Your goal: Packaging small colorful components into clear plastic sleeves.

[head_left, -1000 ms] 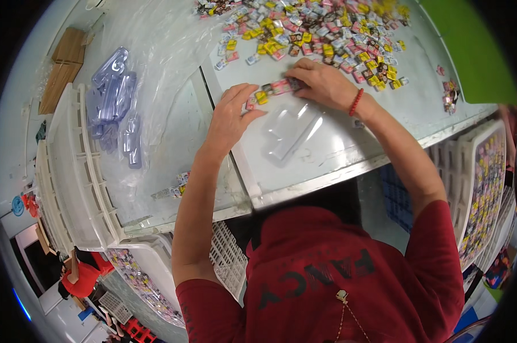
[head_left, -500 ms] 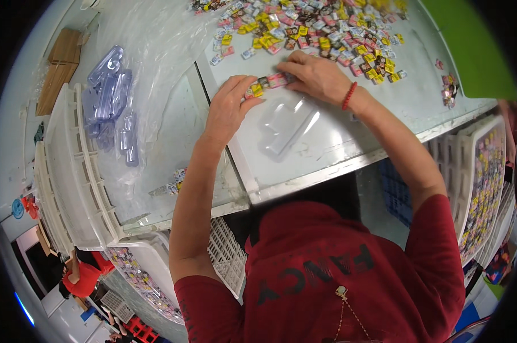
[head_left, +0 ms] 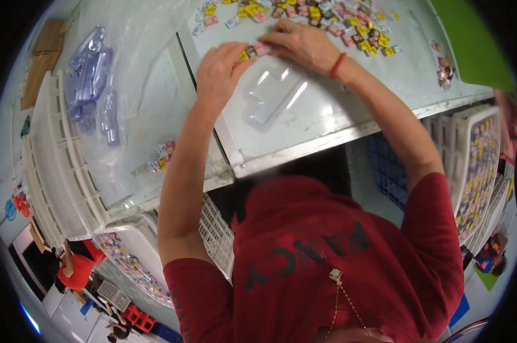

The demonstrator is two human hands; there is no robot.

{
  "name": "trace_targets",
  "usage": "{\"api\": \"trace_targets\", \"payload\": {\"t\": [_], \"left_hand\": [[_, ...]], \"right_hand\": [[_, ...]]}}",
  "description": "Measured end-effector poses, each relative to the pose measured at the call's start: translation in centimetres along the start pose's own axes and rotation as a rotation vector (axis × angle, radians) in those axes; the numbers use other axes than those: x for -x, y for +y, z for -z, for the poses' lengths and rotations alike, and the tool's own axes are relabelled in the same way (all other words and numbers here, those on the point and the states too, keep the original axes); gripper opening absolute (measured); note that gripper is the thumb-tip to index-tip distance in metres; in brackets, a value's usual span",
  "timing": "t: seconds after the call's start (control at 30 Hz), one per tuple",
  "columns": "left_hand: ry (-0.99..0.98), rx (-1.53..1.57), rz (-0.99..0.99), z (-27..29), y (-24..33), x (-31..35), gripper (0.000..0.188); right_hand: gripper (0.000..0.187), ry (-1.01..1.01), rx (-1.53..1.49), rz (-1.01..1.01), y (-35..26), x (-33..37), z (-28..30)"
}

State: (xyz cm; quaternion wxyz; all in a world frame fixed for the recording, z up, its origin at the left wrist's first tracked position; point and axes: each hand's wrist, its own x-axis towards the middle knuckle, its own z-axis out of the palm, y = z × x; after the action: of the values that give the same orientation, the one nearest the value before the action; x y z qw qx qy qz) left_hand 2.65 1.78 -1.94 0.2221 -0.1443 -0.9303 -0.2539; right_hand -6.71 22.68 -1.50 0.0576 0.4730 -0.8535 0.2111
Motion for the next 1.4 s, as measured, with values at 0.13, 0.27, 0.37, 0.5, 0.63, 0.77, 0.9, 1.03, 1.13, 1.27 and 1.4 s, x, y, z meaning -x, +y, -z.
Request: {"api": "trace_targets", "payload": {"t": [0.13, 0.27, 0.37, 0.5, 0.63, 0.77, 0.9, 1.03, 1.13, 1.27, 1.4], "left_hand": [[-0.014, -0.037, 0.000, -0.1, 0.0, -0.1, 0.036], [-0.070, -0.060, 0.088, 0.6, 1.3, 0.2, 0.041], [0.062, -0.158, 0.141, 2.0, 4.8, 1.6, 0.045], [0.001, -0.068, 0.037, 0.6, 10.5, 5.0, 0.042], [-0.141, 0.019, 0.005, 0.2, 10.1, 6.1, 0.037], [-0.205, 0.120, -0.101, 1.3, 8.6, 6.7, 0.034], [-0.157, 0.144, -0.067, 3.2, 7.6, 5.5, 0.037], [0.001, 0.084, 0.200, 3.3, 3.4, 1.4, 0.047], [-0.040, 0.009, 0.157, 2.1, 1.1, 0.0, 0.048], [-0.099, 0.111, 0.171, 0.7, 0.6, -0.3, 0.039], [-0.078, 0.109, 0.169, -0.5, 1.1, -0.3, 0.033]], "right_hand": [[0.034, 0.038, 0.024, 0.068, 0.4, 0.0, 0.0], [0.033, -0.009, -0.001, 0.003, 0.0, 0.2, -0.3], [0.034, 0.001, -0.020, -0.002, 0.0, 0.4, -0.1], [0.036, -0.021, -0.041, -0.028, -0.1, 0.7, 0.1], [0.037, -0.013, -0.054, -0.028, -0.1, 0.8, 0.1], [0.039, -0.046, -0.030, -0.059, -0.6, 0.7, 0.3], [0.040, -0.024, -0.075, -0.063, -0.1, 0.8, 0.0], [0.036, 0.010, -0.025, -0.019, 0.1, 0.8, 0.0], [0.035, -0.003, -0.018, -0.027, -0.6, 0.5, 0.1], [0.037, -0.012, -0.018, -0.039, -0.7, 0.7, -0.1], [0.035, 0.015, 0.003, -0.044, -0.8, 0.9, 0.2]]}}
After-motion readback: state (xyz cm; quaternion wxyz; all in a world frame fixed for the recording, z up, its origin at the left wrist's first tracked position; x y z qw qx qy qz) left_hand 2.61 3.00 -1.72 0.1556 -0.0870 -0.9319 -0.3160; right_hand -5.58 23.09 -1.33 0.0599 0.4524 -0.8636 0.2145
